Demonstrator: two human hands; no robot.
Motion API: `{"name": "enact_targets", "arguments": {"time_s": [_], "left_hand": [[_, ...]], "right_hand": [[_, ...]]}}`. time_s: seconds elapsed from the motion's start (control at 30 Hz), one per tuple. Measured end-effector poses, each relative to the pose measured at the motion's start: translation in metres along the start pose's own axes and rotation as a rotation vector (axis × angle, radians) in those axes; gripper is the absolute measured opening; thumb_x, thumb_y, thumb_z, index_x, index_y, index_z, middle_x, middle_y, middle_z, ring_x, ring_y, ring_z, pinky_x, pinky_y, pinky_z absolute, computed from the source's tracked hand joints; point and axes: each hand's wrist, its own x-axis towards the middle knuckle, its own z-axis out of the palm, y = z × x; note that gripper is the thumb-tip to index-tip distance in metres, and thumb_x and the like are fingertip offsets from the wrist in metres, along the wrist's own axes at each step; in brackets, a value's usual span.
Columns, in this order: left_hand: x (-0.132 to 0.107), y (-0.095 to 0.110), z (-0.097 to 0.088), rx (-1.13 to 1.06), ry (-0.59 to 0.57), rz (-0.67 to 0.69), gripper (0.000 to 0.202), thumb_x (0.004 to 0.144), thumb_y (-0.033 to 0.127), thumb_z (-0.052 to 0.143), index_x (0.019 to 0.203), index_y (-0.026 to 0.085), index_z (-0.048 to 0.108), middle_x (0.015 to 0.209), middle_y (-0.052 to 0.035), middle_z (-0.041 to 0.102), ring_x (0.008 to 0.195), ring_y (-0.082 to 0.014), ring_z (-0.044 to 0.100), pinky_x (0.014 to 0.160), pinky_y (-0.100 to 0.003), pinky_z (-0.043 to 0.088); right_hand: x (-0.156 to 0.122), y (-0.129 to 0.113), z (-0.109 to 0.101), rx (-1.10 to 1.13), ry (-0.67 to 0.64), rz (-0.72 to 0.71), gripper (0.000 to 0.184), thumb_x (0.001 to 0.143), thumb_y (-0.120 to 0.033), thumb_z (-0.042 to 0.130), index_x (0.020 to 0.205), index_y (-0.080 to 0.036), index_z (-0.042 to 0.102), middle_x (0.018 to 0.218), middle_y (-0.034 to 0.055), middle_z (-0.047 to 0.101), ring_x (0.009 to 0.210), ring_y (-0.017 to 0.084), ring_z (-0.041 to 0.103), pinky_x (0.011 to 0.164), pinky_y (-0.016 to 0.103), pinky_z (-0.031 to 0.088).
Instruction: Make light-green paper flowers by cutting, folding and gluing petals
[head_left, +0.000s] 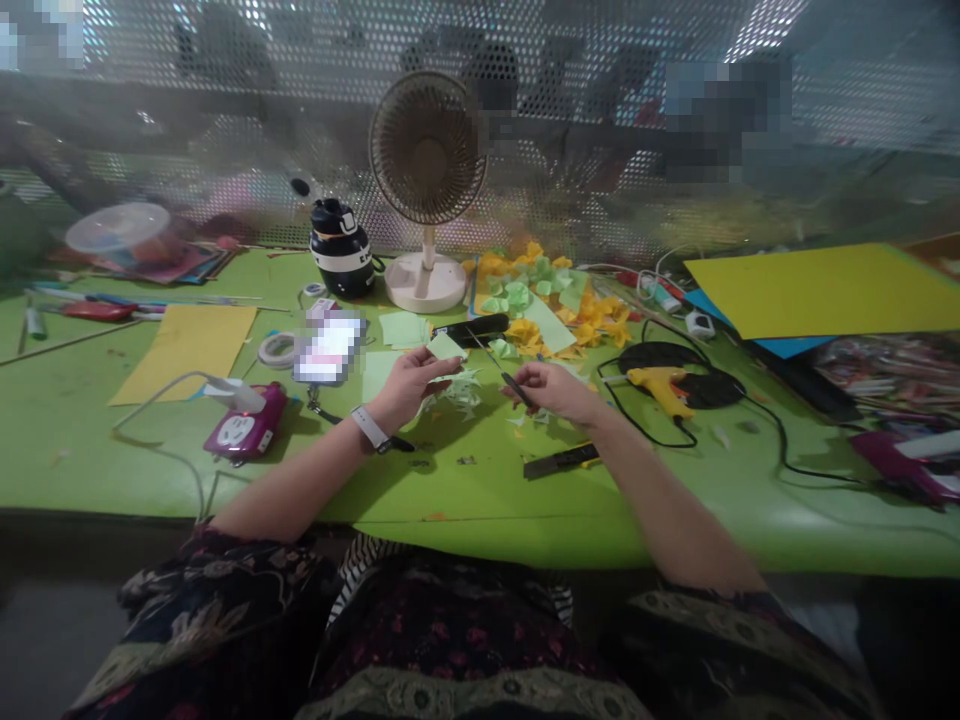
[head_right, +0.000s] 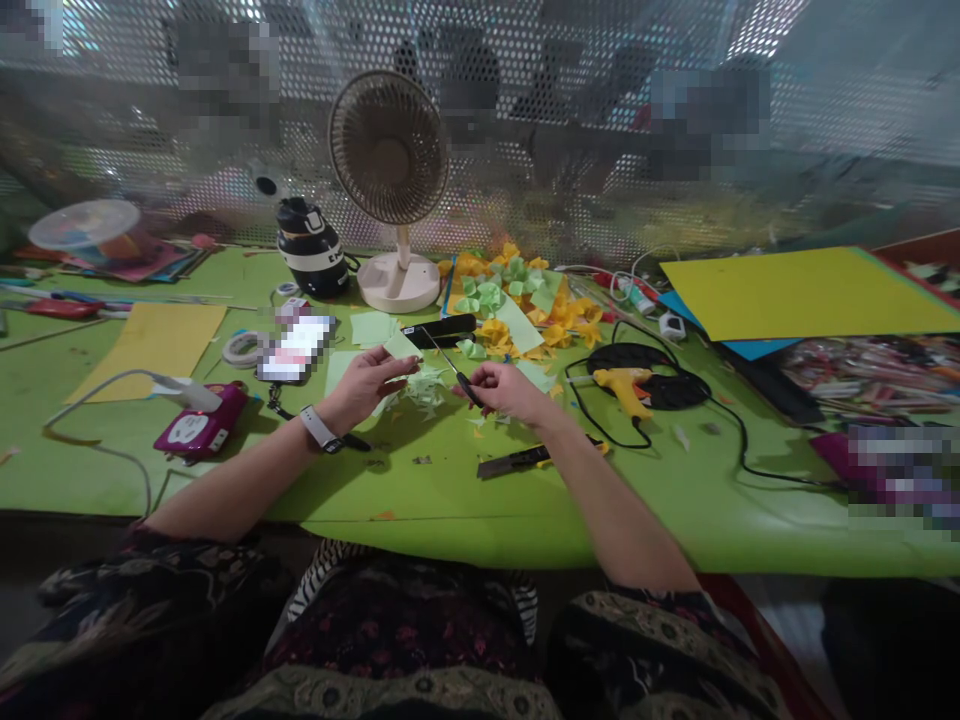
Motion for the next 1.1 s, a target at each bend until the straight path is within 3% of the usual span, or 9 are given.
{"name": "enact_targets", "arguments": {"time_s": [0.2,0.63,1.1], "left_hand": [[-0.001,-0.002,0.002,-0.028,0.003,0.092,0.042,0.058,0.030,0.092,0.068,0.018,0.053,0.070,0.0009,0.069,0.081,-0.0158,0.071,0.067,-0.024,0.049],[0.000,-0.007,0.001,0.053,-0.056,0.173,0.033,0.062,0.031,0.090,0.081,0.016,0.069,0.075,-0.0017,0.073,0.072,-0.0123,0.068,0.061,-0.022,0.048],[-0.002,-0.008,0.003,0.044,-0.051,0.166,0.029,0.063,0.029,0.089,0.076,0.016,0.066,0.072,-0.0010,0.071,0.073,-0.0133,0.069,0.065,-0.024,0.049]], "right_hand": [[-0.004,0.001,0.008,-0.026,-0.089,-0.004,0.055,0.057,-0.058,0.087,0.080,-0.017,0.059,0.074,0.0018,0.063,0.065,0.013,0.057,0.056,0.027,0.050],[-0.008,0.000,0.016,-0.130,-0.062,-0.076,0.048,0.062,-0.053,0.085,0.081,-0.018,0.058,0.073,-0.0005,0.061,0.067,0.014,0.056,0.059,0.028,0.044],[-0.008,0.000,0.016,-0.201,-0.048,-0.095,0.043,0.065,-0.049,0.083,0.082,-0.019,0.059,0.076,0.0006,0.063,0.068,0.015,0.056,0.060,0.029,0.044]]}}
